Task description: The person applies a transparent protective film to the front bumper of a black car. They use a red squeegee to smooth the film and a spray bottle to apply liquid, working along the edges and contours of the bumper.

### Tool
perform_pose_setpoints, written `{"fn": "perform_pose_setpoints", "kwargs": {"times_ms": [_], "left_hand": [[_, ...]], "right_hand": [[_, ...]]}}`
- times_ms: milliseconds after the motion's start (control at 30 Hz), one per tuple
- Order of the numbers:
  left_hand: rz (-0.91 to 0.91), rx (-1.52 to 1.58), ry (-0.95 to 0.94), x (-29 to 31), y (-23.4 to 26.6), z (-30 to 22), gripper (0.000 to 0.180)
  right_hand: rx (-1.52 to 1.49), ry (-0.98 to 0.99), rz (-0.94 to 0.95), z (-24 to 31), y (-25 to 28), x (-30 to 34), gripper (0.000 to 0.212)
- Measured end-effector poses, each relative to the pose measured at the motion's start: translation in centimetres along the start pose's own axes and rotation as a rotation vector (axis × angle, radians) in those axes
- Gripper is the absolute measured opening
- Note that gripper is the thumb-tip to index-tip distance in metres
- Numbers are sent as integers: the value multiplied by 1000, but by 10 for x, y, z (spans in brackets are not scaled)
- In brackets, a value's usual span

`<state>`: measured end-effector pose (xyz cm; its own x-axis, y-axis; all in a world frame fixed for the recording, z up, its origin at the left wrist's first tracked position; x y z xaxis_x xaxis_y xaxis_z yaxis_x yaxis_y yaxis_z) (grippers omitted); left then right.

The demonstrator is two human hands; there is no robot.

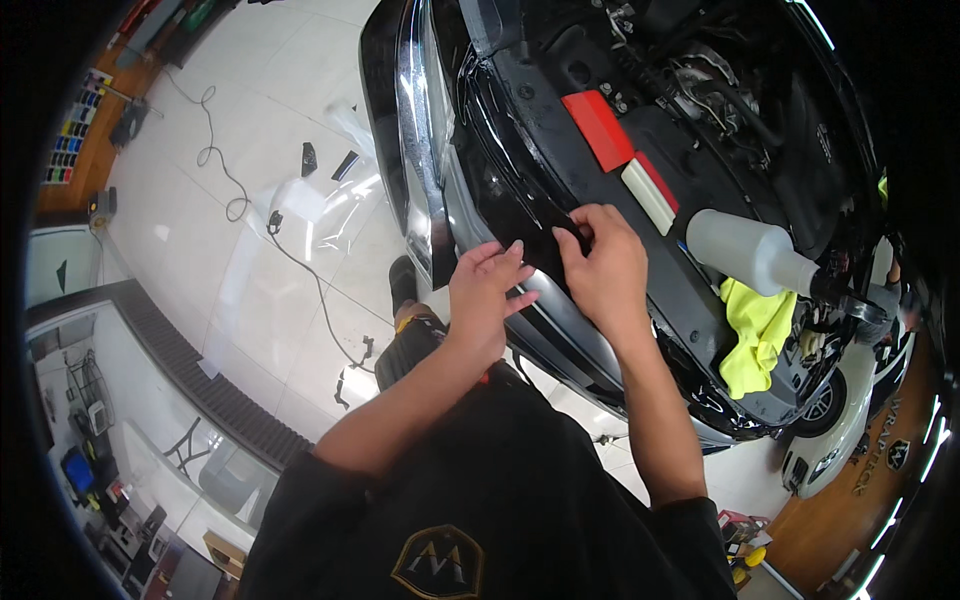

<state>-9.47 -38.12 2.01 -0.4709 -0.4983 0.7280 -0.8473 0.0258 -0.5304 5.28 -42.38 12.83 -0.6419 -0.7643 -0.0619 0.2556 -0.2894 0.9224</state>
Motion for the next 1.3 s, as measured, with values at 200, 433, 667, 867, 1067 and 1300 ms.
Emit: {"fn": "perform_pose_setpoints", "kwargs": {"times_ms": [200, 433, 667, 867, 1067, 1300], "left_hand": [[31, -129, -56, 2, 4, -11, 44], [101, -320, -122, -1, 22, -24, 25], [179, -296, 188, 4, 3, 1, 32], [218, -494, 69, 26, -4, -4, 30], [793, -849, -487, 80, -119, -35, 44], [1422, -881, -1089, 106, -360, 17, 74]], "right_hand": [[-144, -42, -82, -4, 7, -1, 13], [-265, -124, -202, -34, 33, 31, 18], [-235, -197, -130, -52, 42, 57, 20], [-576, -201, -136, -44, 62, 75, 4], [-735, -367, -147, -76, 77, 120, 16], [-802, -420, -395, -89, 118, 175, 16]]}}
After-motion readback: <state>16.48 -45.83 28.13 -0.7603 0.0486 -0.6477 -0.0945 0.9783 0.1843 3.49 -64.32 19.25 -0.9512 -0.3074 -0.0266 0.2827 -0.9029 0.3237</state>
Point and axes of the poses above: each hand's wrist, its own x-axis away from the middle knuckle, its own y-axis out of the back of the hand, z = x × y, the point moved 6 cm from there along -x, towards the middle knuckle, and after that the axes turned 9 degrees about x, right-handed, at the moved point
